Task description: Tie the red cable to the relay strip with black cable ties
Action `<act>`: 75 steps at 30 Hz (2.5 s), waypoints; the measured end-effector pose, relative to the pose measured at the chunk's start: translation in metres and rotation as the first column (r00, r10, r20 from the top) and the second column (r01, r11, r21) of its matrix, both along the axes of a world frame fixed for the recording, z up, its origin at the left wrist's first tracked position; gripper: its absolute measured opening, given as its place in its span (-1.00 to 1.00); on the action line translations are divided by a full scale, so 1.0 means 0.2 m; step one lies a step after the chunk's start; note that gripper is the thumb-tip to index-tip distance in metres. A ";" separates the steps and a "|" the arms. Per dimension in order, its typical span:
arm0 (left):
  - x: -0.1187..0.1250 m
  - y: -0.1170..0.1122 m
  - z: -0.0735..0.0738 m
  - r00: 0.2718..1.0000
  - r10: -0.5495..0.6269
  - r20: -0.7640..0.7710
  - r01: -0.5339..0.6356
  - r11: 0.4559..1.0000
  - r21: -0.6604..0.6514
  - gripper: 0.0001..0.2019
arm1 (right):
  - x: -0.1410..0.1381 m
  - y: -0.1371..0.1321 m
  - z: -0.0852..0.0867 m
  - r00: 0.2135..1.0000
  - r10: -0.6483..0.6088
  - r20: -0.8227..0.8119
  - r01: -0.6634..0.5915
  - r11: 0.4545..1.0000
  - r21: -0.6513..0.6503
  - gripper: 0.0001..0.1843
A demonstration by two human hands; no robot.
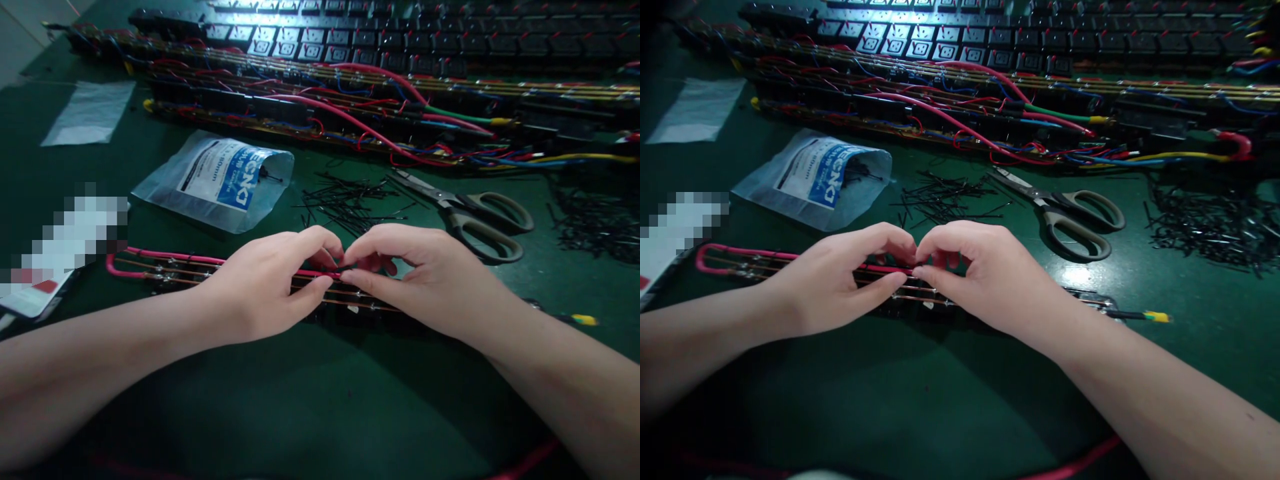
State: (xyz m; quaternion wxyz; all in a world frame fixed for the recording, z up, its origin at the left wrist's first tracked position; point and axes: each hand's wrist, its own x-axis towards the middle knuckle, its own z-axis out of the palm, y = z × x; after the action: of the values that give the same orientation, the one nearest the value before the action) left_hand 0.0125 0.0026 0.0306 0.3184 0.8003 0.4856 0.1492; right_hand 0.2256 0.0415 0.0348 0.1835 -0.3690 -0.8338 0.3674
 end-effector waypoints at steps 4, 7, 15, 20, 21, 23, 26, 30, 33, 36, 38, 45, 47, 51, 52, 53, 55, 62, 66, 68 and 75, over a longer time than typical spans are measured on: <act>0.00 0.00 -0.01 0.999 -0.008 -0.050 0.010 0.999 0.037 -0.78 | 0.00 -0.01 0.00 1.000 0.010 -0.005 -0.009 0.999 0.041 -0.94; 0.00 0.00 -0.01 0.997 -0.012 -0.077 0.019 0.996 0.086 -0.78 | 0.00 -0.01 0.00 1.000 0.017 -0.006 -0.016 0.998 0.064 -0.95; 0.01 0.00 -0.01 0.988 -0.055 -0.143 0.068 0.994 0.089 -0.74 | 0.00 -0.02 0.01 0.999 0.032 -0.007 -0.031 0.996 0.084 -0.97; 0.01 0.00 -0.01 0.985 -0.081 -0.152 0.098 0.990 0.102 -0.73 | 0.01 -0.02 0.01 0.999 0.043 -0.005 -0.042 0.994 0.099 -0.96; 0.01 0.00 -0.01 0.985 -0.080 -0.154 0.097 0.990 0.106 -0.74 | 0.01 -0.02 0.01 0.999 0.044 -0.003 -0.044 0.994 0.102 -0.96; 0.01 0.00 -0.01 0.985 -0.075 -0.153 0.093 0.989 0.113 -0.75 | 0.01 -0.02 0.01 0.999 0.049 -0.001 -0.049 0.993 0.109 -0.96; 0.01 0.00 -0.01 0.985 -0.078 -0.151 0.095 0.989 0.110 -0.76 | 0.00 -0.02 0.01 0.999 0.052 0.009 -0.053 0.993 0.104 -0.97; 0.01 0.01 -0.01 0.985 -0.085 -0.147 0.101 0.990 0.101 -0.74 | 0.00 -0.02 0.01 0.998 0.065 0.014 -0.066 0.996 0.066 -0.97; 0.01 0.01 0.00 0.986 -0.089 -0.140 0.102 0.991 0.090 -0.75 | -0.01 -0.01 0.01 0.998 0.069 0.015 -0.069 0.996 0.048 -0.95; 0.01 0.01 0.00 0.988 -0.087 -0.131 0.100 0.991 0.091 -0.76 | -0.01 -0.02 0.00 0.998 0.063 0.015 -0.064 0.997 0.042 -0.93; 0.00 0.01 0.00 0.989 -0.079 -0.123 0.091 0.991 0.097 -0.77 | -0.01 -0.02 0.00 0.998 0.056 0.015 -0.056 0.997 0.045 -0.93; 0.00 0.00 -0.01 0.994 -0.065 -0.089 0.073 0.993 0.091 -0.78 | -0.01 -0.01 -0.01 0.998 0.057 0.015 -0.058 0.997 0.045 -0.95; 0.00 0.00 -0.01 0.994 -0.064 -0.087 0.072 0.994 0.086 -0.78 | 0.00 0.00 -0.01 0.997 0.076 0.002 -0.076 0.996 0.042 -0.95; 0.00 0.00 0.00 0.993 -0.068 -0.097 0.077 0.993 0.086 -0.78 | 0.00 0.00 -0.01 0.995 0.099 -0.017 -0.098 0.994 0.044 -0.93; 0.01 0.00 0.00 0.993 -0.070 -0.100 0.079 0.993 0.084 -0.78 | 0.00 0.00 -0.01 0.995 0.101 -0.019 -0.100 0.994 0.049 -0.92; 0.01 0.01 0.00 0.992 -0.071 -0.103 0.080 0.993 0.084 -0.78 | 0.00 0.00 -0.01 0.995 0.102 -0.021 -0.101 0.993 0.056 -0.92; 0.00 0.01 0.00 0.991 -0.071 -0.110 0.080 0.993 0.084 -0.77 | 0.00 0.00 -0.01 0.995 0.100 -0.021 -0.099 0.993 0.066 -0.91; 0.01 0.00 -0.01 0.990 -0.063 -0.124 0.078 0.990 0.121 -0.77 | 0.00 0.00 -0.02 0.993 0.109 -0.035 -0.105 0.988 0.110 -0.91; 0.02 0.00 -0.02 0.988 -0.075 -0.135 0.093 0.987 0.130 -0.75 | 0.00 -0.01 -0.03 0.993 0.116 -0.034 -0.110 0.983 0.147 -0.87; 0.01 0.00 -0.02 0.987 -0.089 -0.133 0.105 0.987 0.123 -0.75 | 0.00 -0.01 -0.02 0.993 0.118 -0.028 -0.113 0.983 0.148 -0.88; 0.01 0.00 -0.02 0.988 -0.081 -0.131 0.096 0.989 0.115 -0.77 | 0.00 -0.01 -0.02 0.996 0.086 0.018 -0.087 0.991 0.101 -0.90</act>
State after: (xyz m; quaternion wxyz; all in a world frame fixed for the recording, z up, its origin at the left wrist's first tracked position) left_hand 0.0135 0.0031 0.0261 0.2444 0.8468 0.4587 0.1132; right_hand 0.2256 0.0402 0.0309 0.1803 -0.3252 -0.8678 0.3296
